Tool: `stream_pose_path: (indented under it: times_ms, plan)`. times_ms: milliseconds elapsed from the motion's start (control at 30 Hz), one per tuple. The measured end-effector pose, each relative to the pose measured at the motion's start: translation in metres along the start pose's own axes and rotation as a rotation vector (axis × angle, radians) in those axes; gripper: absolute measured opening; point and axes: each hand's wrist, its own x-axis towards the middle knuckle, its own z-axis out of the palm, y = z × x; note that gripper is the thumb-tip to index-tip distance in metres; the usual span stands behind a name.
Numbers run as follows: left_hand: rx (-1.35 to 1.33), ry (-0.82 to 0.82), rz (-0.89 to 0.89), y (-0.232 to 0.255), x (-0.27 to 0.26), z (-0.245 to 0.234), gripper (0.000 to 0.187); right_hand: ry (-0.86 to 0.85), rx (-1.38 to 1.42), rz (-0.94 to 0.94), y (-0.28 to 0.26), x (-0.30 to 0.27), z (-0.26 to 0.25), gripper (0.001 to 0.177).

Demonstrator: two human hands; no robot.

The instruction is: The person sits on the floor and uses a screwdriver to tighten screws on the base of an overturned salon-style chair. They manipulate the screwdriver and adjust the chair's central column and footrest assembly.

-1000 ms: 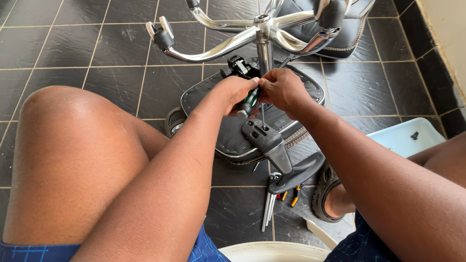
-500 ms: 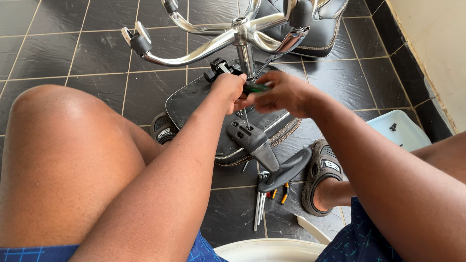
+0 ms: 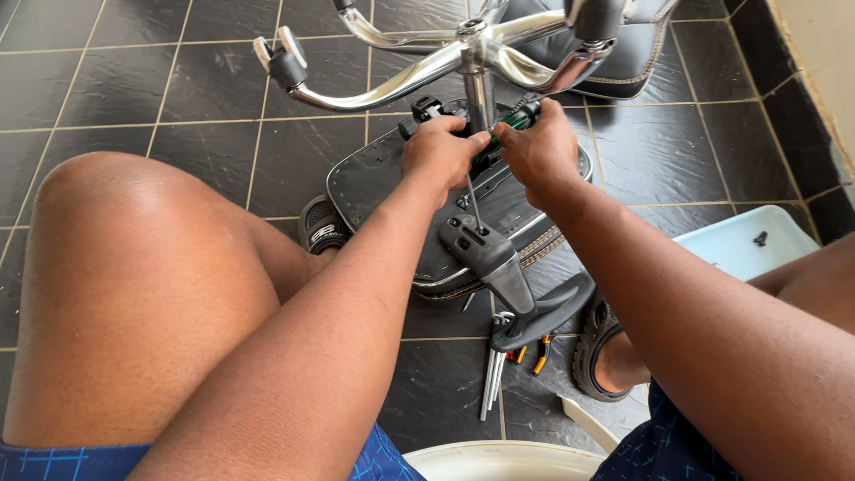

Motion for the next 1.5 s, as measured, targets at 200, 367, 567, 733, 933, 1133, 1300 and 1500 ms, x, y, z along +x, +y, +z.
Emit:
stream_pose_path:
  times_ms: [200, 367, 567, 733, 933, 1133, 1300, 1500]
  plan:
    - [-0.015, -0.18, -0.084, -0.012, 0.014, 0.005, 0.03, 0.028, -0.222, -0.072, -0.01, -0.008, 0.009, 0.045]
    - [-0.188, -0.363, -0.093, -0.028, 0.033, 0.001, 0.029, -0.121, -0.389, -0.149, -0.012, -0.007, 0.008, 0.039]
    - [-0.468, -0.422, -0.252, -0.03, 0.036, -0.011, 0.057, -0.313, -0.345, -0.241, -0.007, -0.002, 0.011, 0.057]
    - [-0.383, -0.328, -0.3, -0.025, 0.03, -0.014, 0.073, -0.229, -0.415, -0.364, -0.005, -0.004, 0.017, 0.051]
    - [0.301, 0.161, -0.326, -0.019, 0.014, -0.01, 0.085, -0.32, -0.425, -0.433, -0.01, -0.003, 0.02, 0.038]
    - [0.54, 0.125, 0.065, -0.02, 0.016, -0.023, 0.054, -0.378, -0.406, -0.385, -0.013, -0.006, 0.016, 0.036]
    - [0.684, 0.027, -0.042, -0.013, 0.006, -0.041, 0.06, -0.314, -0.404, -0.33, -0.005, -0.007, 0.017, 0.033]
    - [0.631, -0.155, -0.237, 0.005, 0.009, -0.055, 0.07, -0.197, -0.31, -0.389, 0.004, -0.005, 0.03, 0.026]
